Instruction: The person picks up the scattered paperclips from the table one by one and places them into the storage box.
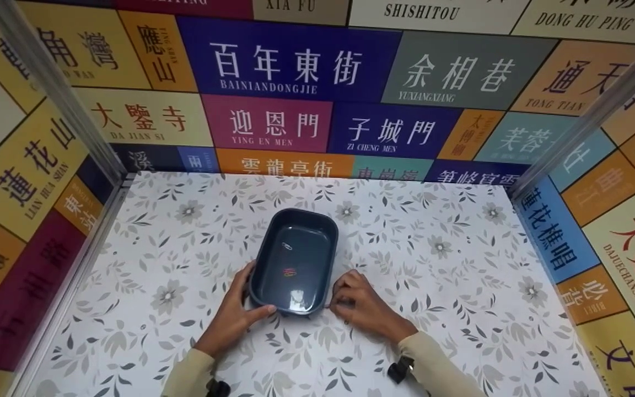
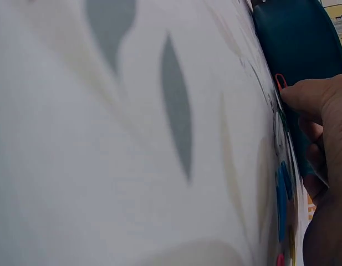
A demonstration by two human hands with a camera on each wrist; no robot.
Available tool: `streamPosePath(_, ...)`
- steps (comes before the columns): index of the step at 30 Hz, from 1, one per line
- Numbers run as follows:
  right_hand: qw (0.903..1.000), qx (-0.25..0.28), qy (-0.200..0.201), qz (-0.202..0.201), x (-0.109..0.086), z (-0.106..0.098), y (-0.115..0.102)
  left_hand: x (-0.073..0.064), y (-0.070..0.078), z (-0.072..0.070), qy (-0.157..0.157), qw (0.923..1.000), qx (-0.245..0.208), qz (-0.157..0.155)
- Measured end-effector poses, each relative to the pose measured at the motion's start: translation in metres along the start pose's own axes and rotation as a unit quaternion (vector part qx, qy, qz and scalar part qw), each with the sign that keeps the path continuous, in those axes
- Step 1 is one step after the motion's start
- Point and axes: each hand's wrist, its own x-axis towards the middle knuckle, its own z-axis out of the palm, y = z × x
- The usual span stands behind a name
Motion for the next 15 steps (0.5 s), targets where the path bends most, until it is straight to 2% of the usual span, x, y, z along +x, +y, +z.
streamPosePath(9, 0.9983, 0.021, 0.036, 0.042, 0.0, -0.011, -0.003, 0.0, 0.001, 0.0, 0.005, 1.0, 0.005, 0.005)
streamPosePath(15, 0.994, 0.041, 0.066, 0.077, 0.008, -0.019, -0.01, -0.001, 0.002, 0.001, 0.006, 0.9999, 0.001, 0.011)
